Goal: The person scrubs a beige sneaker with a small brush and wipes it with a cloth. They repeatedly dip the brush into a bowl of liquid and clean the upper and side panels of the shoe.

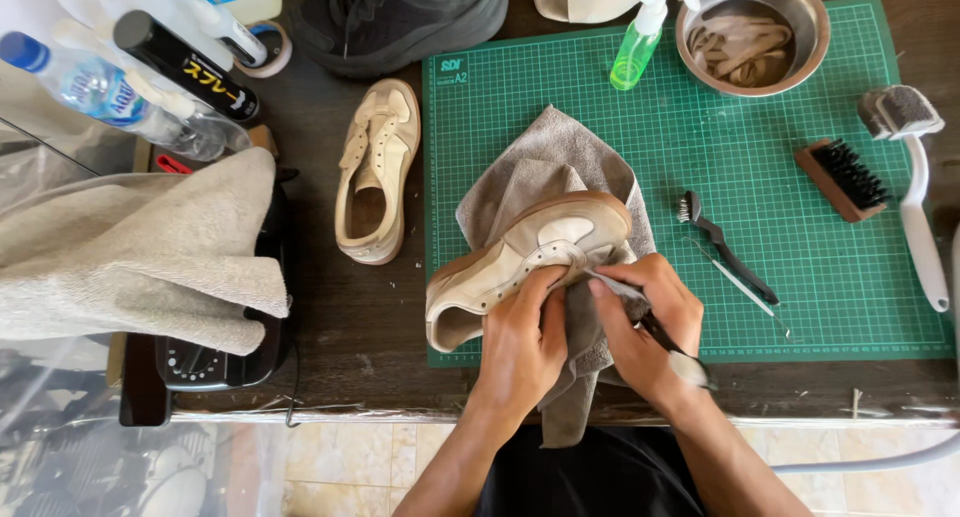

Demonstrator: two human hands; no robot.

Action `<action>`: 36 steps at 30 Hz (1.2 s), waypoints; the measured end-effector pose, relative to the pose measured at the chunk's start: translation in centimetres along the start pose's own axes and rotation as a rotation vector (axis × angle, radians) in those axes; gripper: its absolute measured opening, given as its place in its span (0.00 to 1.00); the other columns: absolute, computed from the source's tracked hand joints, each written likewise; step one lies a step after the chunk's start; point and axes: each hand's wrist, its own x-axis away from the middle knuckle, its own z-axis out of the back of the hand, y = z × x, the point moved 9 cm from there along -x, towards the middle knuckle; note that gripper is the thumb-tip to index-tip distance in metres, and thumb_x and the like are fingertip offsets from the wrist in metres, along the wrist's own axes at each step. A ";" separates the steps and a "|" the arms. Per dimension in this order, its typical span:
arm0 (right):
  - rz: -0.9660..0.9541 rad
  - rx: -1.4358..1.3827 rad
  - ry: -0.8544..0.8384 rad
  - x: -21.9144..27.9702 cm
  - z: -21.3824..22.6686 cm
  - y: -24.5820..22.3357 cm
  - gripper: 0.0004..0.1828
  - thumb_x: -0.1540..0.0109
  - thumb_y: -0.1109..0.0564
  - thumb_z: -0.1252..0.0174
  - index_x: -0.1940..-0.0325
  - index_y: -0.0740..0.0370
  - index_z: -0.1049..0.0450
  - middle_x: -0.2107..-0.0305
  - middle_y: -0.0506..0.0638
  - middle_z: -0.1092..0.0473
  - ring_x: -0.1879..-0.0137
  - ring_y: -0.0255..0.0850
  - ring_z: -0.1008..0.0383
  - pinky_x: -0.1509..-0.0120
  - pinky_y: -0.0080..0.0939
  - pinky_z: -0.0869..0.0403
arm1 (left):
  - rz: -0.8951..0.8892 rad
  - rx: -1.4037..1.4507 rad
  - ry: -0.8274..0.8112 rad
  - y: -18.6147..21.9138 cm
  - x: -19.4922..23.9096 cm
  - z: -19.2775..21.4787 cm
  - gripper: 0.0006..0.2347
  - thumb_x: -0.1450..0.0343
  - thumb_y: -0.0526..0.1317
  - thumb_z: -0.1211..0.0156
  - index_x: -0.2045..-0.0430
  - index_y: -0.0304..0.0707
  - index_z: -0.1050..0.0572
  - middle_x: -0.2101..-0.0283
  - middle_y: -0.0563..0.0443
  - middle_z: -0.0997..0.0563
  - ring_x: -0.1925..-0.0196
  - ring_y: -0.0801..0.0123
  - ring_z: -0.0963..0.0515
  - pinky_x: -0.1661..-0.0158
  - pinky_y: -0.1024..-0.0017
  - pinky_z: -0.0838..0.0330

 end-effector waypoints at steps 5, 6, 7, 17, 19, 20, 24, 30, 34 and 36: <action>-0.059 0.051 -0.006 0.1 0.1 0.8 0.05 0.40 0.66 0.34 0.60 0.64 0.20 0.75 0.54 0.28 0.72 0.44 0.27 0.64 0.41 0.29 | 0.035 0.014 -0.007 -0.6 0.2 -0.4 0.11 0.29 0.24 0.45 0.58 0.37 0.21 0.70 0.40 0.15 0.67 0.48 0.13 0.67 0.60 0.19; -0.057 0.040 -0.016 0.1 0.0 0.7 0.05 0.40 0.67 0.34 0.61 0.64 0.20 0.76 0.54 0.28 0.71 0.44 0.26 0.63 0.41 0.28 | 0.039 0.007 -0.007 -0.8 0.4 -0.4 0.12 0.29 0.25 0.45 0.57 0.39 0.21 0.70 0.41 0.15 0.66 0.48 0.13 0.67 0.59 0.20; -0.059 0.042 -0.018 0.2 -0.1 0.7 0.05 0.40 0.67 0.34 0.61 0.64 0.20 0.76 0.54 0.28 0.71 0.44 0.26 0.63 0.41 0.28 | 0.043 0.009 -0.007 -0.7 0.4 -0.6 0.12 0.29 0.25 0.45 0.57 0.39 0.21 0.70 0.41 0.15 0.66 0.48 0.13 0.67 0.59 0.20; -0.056 0.131 0.030 0.7 -0.6 0.9 0.04 0.40 0.68 0.34 0.62 0.65 0.20 0.75 0.54 0.28 0.71 0.46 0.24 0.63 0.41 0.27 | 0.021 -0.012 0.017 0.2 0.1 -0.6 0.13 0.29 0.25 0.47 0.56 0.40 0.21 0.72 0.38 0.16 0.66 0.45 0.13 0.67 0.57 0.20; -0.028 0.145 0.036 0.8 -0.9 0.6 0.04 0.40 0.69 0.34 0.63 0.65 0.21 0.75 0.53 0.28 0.71 0.46 0.24 0.64 0.41 0.27 | 0.011 -0.021 0.014 0.1 0.4 -0.9 0.13 0.30 0.25 0.47 0.55 0.40 0.21 0.72 0.37 0.16 0.68 0.45 0.13 0.69 0.58 0.20; -0.019 0.161 0.042 0.8 -1.0 0.4 0.04 0.40 0.69 0.35 0.63 0.66 0.21 0.76 0.55 0.28 0.71 0.48 0.24 0.65 0.41 0.27 | 0.006 -0.035 0.022 0.0 0.6 -0.9 0.14 0.29 0.26 0.48 0.55 0.41 0.21 0.73 0.39 0.16 0.68 0.48 0.13 0.68 0.61 0.20; -0.018 0.169 0.085 0.8 -1.3 -0.2 0.03 0.39 0.71 0.36 0.64 0.69 0.23 0.76 0.55 0.29 0.72 0.48 0.24 0.66 0.42 0.27 | -0.034 -0.069 0.031 2.3 -0.2 0.1 0.13 0.29 0.25 0.49 0.55 0.39 0.22 0.74 0.37 0.17 0.70 0.48 0.13 0.69 0.61 0.19; -0.114 -0.140 0.056 1.2 -1.3 2.4 0.01 0.41 0.69 0.35 0.66 0.68 0.21 0.79 0.54 0.29 0.73 0.39 0.31 0.65 0.41 0.30 | -0.039 -0.041 0.054 -0.2 0.9 -0.7 0.14 0.28 0.28 0.49 0.55 0.44 0.20 0.73 0.43 0.16 0.69 0.54 0.13 0.67 0.66 0.19; -0.134 -0.163 0.117 2.3 0.6 4.0 0.01 0.39 0.68 0.37 0.65 0.69 0.22 0.78 0.51 0.32 0.71 0.35 0.33 0.64 0.37 0.31 | -0.003 -0.012 0.067 -0.5 0.4 -0.7 0.13 0.28 0.28 0.47 0.53 0.42 0.20 0.74 0.40 0.16 0.70 0.50 0.13 0.68 0.62 0.20; -0.143 -0.181 0.158 2.6 1.2 4.5 0.03 0.35 0.65 0.40 0.61 0.69 0.25 0.74 0.52 0.30 0.67 0.34 0.34 0.61 0.36 0.33 | -0.013 -0.004 0.093 -0.1 0.0 -0.1 0.12 0.29 0.28 0.45 0.55 0.41 0.20 0.73 0.39 0.15 0.68 0.50 0.13 0.69 0.62 0.20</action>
